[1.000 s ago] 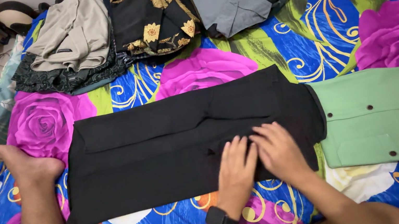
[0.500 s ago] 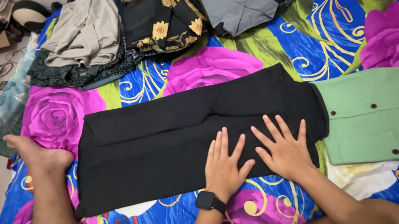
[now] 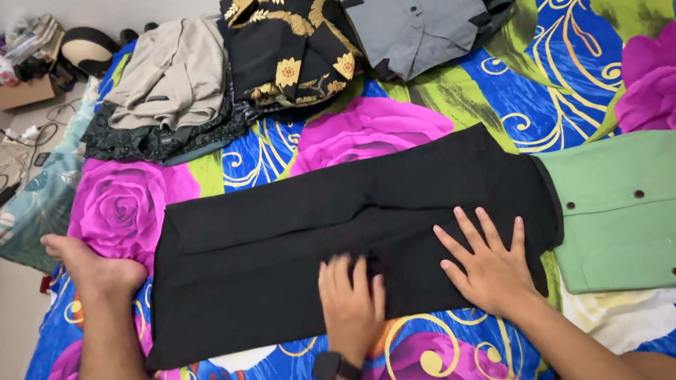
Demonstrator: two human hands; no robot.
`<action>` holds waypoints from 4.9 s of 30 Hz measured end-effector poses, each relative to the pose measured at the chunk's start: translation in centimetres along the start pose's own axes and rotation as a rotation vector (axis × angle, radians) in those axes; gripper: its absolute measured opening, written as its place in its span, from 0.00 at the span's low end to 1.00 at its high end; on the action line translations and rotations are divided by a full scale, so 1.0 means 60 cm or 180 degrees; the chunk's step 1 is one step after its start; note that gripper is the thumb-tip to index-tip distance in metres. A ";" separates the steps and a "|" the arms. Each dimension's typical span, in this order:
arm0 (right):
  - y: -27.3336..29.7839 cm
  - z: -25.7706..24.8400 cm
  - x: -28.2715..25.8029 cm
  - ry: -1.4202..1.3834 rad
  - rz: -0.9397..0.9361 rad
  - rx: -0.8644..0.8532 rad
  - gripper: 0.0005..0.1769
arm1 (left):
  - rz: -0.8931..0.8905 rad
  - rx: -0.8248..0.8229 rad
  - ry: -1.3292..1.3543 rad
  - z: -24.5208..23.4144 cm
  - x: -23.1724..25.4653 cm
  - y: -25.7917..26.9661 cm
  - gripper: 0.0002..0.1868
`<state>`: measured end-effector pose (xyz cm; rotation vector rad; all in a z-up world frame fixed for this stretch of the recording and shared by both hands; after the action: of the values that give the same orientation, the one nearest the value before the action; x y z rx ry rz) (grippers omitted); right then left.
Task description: The person is folding multiple items of clothing, including shirts, on a bed.
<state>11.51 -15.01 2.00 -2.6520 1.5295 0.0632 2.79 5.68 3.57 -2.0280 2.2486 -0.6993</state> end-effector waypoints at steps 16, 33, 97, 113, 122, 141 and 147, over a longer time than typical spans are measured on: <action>0.000 -0.022 -0.020 0.0294 0.0395 -0.0138 0.36 | 0.0145 -0.0018 -0.0161 -0.003 0.030 -0.031 0.21; -0.005 -0.039 -0.035 -0.0120 -0.0404 0.0270 0.31 | -0.1869 -0.0019 0.3518 0.111 -0.076 -0.069 0.27; 0.019 -0.022 0.125 -0.1895 0.0884 0.0422 0.27 | -0.1338 -0.0102 0.2674 0.076 -0.027 -0.096 0.14; 0.012 0.030 0.160 -0.3625 0.1623 0.0627 0.13 | -0.1929 0.0319 0.4617 0.148 -0.071 -0.066 0.13; -0.009 0.076 0.159 -0.4339 0.1226 -0.0256 0.22 | -0.1503 0.0449 0.4144 0.125 -0.061 -0.070 0.08; -0.025 -0.007 0.138 -0.2571 0.0606 0.0614 0.22 | -0.1517 0.0297 0.2879 0.053 -0.017 -0.093 0.07; -0.006 -0.065 0.102 -0.1886 0.0649 0.1232 0.29 | -0.0668 0.0566 0.1714 0.016 0.033 -0.089 0.08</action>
<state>14.89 -20.44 5.46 -1.9339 1.4145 0.4664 7.81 3.27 5.09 -2.2030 2.1045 -1.5674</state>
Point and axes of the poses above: each hand's wrist, its own y-axis away from the middle knuckle, its own z-axis out of the palm, x = y × z, the point moved 8 cm from there along -y, towards the middle knuckle, and after that the axes turned 14 degrees about -x, right-handed, at the moved point
